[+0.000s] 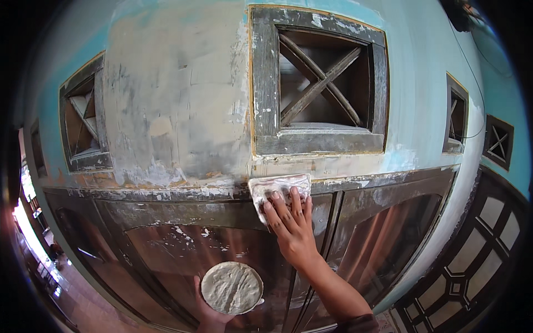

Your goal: The person holds a bowl of plaster, scoops the plaster with a scraper, and spreads it across the wall above the wooden frame.

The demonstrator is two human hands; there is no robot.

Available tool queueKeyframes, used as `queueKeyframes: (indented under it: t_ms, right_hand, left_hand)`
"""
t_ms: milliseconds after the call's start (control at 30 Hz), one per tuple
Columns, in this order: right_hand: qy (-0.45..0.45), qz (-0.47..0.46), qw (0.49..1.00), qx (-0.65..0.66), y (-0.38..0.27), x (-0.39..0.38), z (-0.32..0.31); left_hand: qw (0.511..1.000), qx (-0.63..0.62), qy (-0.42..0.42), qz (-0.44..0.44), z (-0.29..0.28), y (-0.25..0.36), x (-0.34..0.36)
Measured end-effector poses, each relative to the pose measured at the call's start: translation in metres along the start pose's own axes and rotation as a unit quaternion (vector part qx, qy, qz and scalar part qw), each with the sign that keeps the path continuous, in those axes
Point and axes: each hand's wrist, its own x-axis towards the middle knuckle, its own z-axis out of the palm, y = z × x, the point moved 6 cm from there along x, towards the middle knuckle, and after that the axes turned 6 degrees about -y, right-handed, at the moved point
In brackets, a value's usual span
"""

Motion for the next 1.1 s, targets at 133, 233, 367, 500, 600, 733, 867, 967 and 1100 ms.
queueKeyframes:
  t_ms: [133,233,367,500,600,733,867,967,1100]
  right_hand:
    - [0.018,-0.001,1.000,-0.017,-0.001,0.027,-0.008]
    - [-0.015,0.004,0.999,-0.032,0.006,0.021,0.007]
    - [-0.029,-0.008,0.999,-0.025,0.007,0.002,0.010]
    - [0.078,-0.028,0.997,-0.001,0.006,0.005,-0.016]
    - [0.034,-0.005,0.999,-0.026,0.006,0.022,-0.006]
    - [0.006,0.003,1.000,-0.019,0.009,0.005,0.015]
    - [0.037,0.003,0.999,-0.002,0.006,-0.006,0.001]
    - [0.080,0.015,0.996,-0.026,0.006,0.008,-0.018]
    - [0.003,0.035,0.999,-0.034,0.008,0.021,0.005]
  left_hand:
    - [1.000,-0.011,-0.024,-0.006,-0.004,-0.002,0.003]
    - [1.000,-0.016,-0.003,-0.010,0.002,-0.006,0.001]
    - [0.999,0.028,0.024,-0.008,0.001,-0.002,0.001]
    - [1.000,0.016,0.021,-0.015,0.002,-0.001,0.001]
    - [1.000,0.019,-0.008,-0.007,-0.009,-0.001,0.009]
    - [1.000,-0.004,-0.017,-0.007,-0.004,-0.001,0.008]
    - [1.000,0.011,-0.005,-0.009,-0.004,0.002,0.004]
    - [0.999,0.042,0.018,-0.001,-0.006,0.002,0.005]
    - [0.999,0.048,0.012,0.002,-0.006,-0.001,0.008]
